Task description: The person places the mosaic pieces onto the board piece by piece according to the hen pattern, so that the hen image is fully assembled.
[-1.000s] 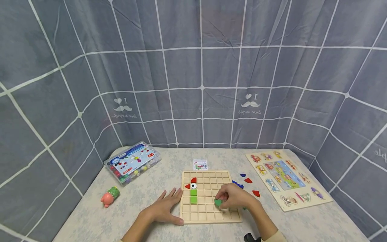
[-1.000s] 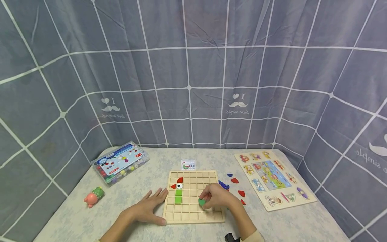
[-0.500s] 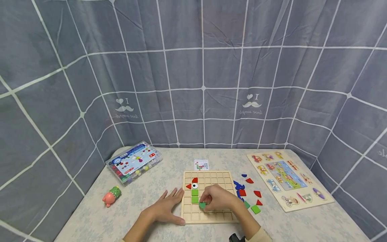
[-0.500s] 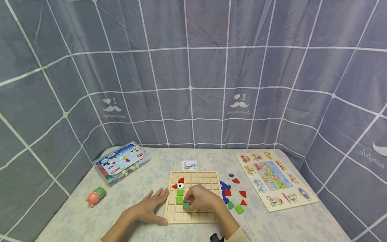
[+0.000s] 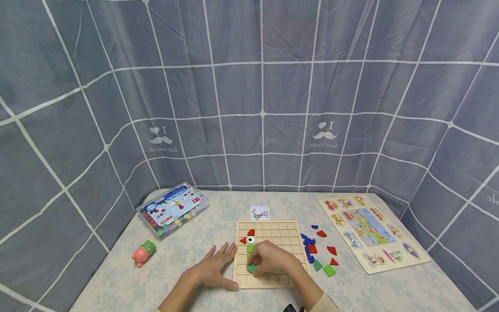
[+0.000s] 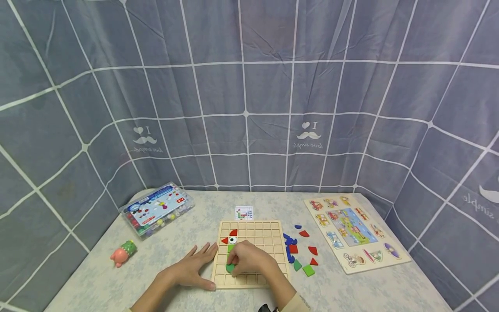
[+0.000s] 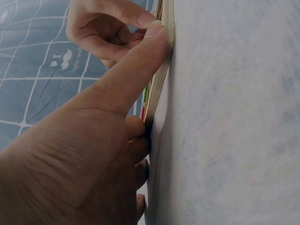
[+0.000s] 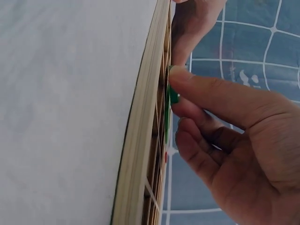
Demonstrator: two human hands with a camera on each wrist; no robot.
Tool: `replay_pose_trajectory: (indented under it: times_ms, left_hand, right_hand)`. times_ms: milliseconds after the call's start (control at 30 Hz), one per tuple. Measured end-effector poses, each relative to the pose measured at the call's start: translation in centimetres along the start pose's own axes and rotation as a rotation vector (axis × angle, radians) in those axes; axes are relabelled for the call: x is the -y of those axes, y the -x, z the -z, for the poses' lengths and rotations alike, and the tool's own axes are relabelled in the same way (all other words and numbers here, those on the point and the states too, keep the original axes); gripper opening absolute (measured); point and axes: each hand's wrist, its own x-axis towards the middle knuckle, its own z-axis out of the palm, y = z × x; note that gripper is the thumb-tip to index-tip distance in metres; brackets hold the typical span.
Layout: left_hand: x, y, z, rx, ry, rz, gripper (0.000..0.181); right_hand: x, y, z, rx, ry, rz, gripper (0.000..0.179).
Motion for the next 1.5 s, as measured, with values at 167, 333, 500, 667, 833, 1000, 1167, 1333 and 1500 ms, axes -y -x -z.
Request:
replay_pose_trajectory:
  times_ms: [167, 333, 500, 667, 833, 1000, 1167, 1333, 1500]
  left_hand:
    - [0.09, -0.01, -0.07, -0.001, -0.005, 0.003, 0.112]
    - [0.16, -0.03, -0.17, 0.004, -0.004, 0.004, 0.112]
    - [0.23, -0.11, -0.19, 0.003, -0.020, -0.006, 0.112]
    - [0.20, -0.16, -0.18, -0.002, -0.021, -0.011, 0.112]
    - [0.14, -0.19, -0.16, -0.018, -0.025, -0.017, 0.112]
    - [0.06, -0.21, -0.13, -0.021, -0.021, -0.017, 0.113]
    - [0.09, -0.19, -0.12, -0.014, -0.017, -0.011, 0.112]
    - [0.09, -0.13, -0.09, -0.002, -0.006, 0.000, 0.112]
    - [0.08, -0.06, -0.08, -0.004, -0.003, -0.001, 0.112]
  right_hand:
    - [0.15, -0.23, -0.22, -0.002, 0.051, -0.006, 0.018]
    - [-0.02, -0.18, -0.21, -0.014, 0.032, -0.008, 0.017]
    - [-0.33, -0.01, -0.14, -0.024, 0.001, -0.041, 0.017]
    - [-0.44, 0.14, 0.01, -0.035, -0.001, -0.058, 0.016]
    - [-0.37, 0.25, 0.23, -0.034, -0.017, -0.067, 0.015]
    - [-0.39, 0.39, 0.30, -0.038, -0.008, -0.064, 0.014]
    - [-0.44, 0.42, 0.28, -0.040, 0.008, -0.065, 0.014]
    - [-0.33, 0.34, 0.27, -0.038, 0.018, -0.074, 0.013]
    - [-0.19, 0.33, 0.19, -0.037, 0.027, -0.086, 0.012]
